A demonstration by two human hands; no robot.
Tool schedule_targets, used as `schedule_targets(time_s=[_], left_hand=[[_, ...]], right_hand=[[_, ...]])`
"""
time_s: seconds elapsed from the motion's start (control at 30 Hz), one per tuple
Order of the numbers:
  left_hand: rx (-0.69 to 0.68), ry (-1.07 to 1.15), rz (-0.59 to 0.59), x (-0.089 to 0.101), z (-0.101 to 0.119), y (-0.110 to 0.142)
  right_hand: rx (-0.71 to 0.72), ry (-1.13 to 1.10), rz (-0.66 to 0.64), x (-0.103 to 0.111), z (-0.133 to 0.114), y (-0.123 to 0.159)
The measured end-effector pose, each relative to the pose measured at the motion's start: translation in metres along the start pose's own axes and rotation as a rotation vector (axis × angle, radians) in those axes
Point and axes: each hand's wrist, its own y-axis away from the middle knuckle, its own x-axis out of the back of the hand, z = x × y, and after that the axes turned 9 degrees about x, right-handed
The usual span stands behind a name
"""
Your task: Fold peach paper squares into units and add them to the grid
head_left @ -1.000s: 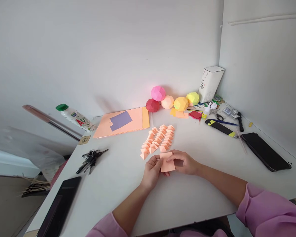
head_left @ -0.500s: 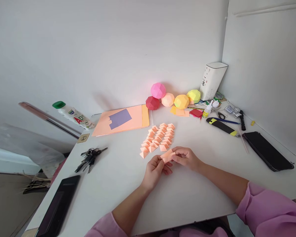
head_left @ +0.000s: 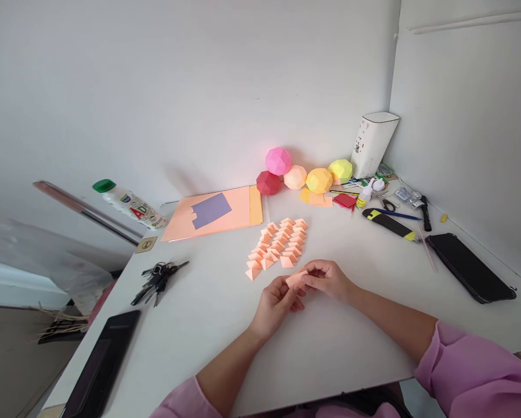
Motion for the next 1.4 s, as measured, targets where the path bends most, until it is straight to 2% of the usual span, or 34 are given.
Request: schedule_targets(time_s=[0.63,1.4], left_hand=[[-0.016,0.018,0.002,-0.0012,-0.0001,0.0003],[0.001,0.013,-0.005,-0.0011,0.0001,-0.0003]], right_hand=[[0.011,0.067,-0.072,0.0026,0.0031,0.0006],[0.040,0.079,-0.056,0.0017,0.0044,0.0001]])
